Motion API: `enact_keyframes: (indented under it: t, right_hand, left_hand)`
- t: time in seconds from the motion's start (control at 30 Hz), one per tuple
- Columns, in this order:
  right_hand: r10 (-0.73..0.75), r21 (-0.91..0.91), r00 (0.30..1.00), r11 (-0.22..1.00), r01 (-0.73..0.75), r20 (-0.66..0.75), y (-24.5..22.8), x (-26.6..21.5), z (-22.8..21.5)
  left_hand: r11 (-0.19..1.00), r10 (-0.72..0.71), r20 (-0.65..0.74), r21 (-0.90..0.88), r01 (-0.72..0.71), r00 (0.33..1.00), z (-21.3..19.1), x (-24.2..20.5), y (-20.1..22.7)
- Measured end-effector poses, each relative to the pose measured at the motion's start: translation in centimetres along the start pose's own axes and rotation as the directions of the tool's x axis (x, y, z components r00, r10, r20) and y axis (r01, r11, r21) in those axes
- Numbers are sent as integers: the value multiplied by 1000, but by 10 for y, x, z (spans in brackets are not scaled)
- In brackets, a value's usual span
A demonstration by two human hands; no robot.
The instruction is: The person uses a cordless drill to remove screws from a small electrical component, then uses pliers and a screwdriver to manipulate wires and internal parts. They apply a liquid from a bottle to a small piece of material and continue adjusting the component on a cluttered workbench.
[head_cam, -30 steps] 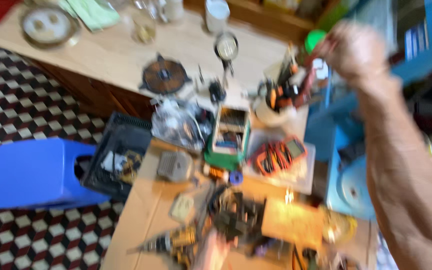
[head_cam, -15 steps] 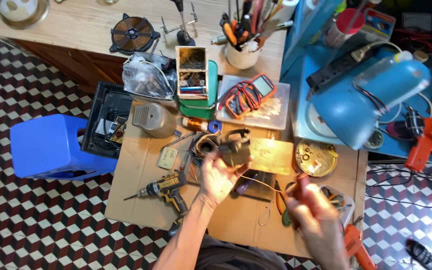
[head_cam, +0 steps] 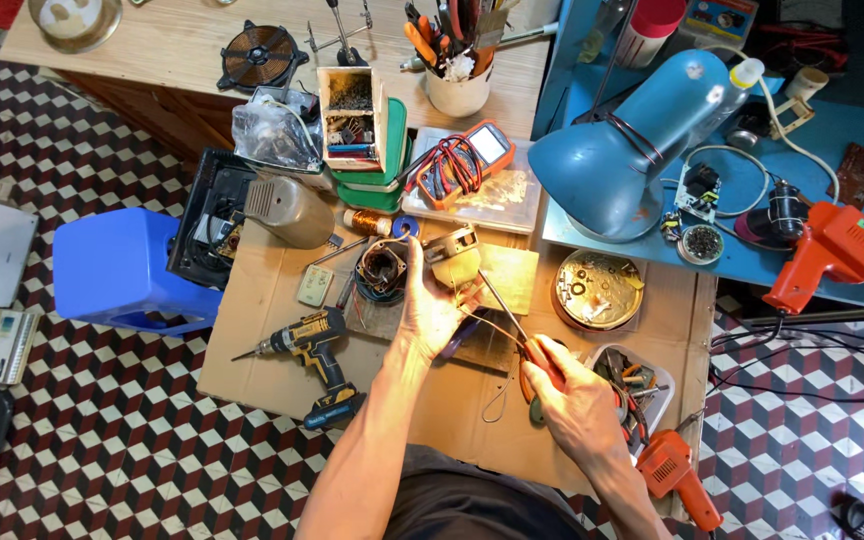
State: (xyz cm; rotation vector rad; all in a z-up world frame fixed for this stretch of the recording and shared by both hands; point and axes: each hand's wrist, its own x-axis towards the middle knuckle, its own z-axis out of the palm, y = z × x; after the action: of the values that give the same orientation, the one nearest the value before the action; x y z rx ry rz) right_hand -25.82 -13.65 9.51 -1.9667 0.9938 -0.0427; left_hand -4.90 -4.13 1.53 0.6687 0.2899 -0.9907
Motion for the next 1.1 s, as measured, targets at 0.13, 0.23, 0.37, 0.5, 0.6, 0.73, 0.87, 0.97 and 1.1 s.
enact_keyframes:
  t: [0.13, 0.23, 0.37, 0.5, 0.6, 0.73, 0.87, 0.97, 1.1]
  right_hand:
    - [-175, -145, 984, 975, 169, -30, -14, -2, -2]
    - [-232, -137, 971, 965, 222, -60, -23, -4, -7]
    - [88, 63, 996, 994, -87, -10, -27, -4, -11]
    - [116, 272, 993, 956, -111, -2, -24, 0, -16]
    - [288, 458, 951, 834, -307, 113, -22, 2, -12]
    - [321, 557, 943, 768, -315, 91, -20, 0, -8]
    - [279, 628, 958, 735, -255, 62, -14, 4, -7]
    - [306, 635, 949, 719, -282, 74, -8, 12, -6]
    - [278, 602, 959, 758, -250, 48, -1, 16, -4]
  left_hand:
    - [996, 27, -28, 81, -24, 999, -2, 4, 1]
    - [998, -10, -9, 62, 11, 1000, 1, 8, 3]
    - [991, 94, 115, 83, -104, 989, 5, 9, 2]
    - [971, 174, 161, 136, -196, 972, 9, 14, 0]
    - [960, 189, 176, 176, -220, 966, 10, 16, -5]
    - [946, 182, 191, 232, -225, 965, 7, 19, -14]
    - [911, 173, 150, 350, -216, 973, -3, 25, -20]
    - [872, 183, 165, 428, -238, 969, -9, 33, -21]
    - [698, 179, 135, 681, -222, 975, -17, 39, -17]
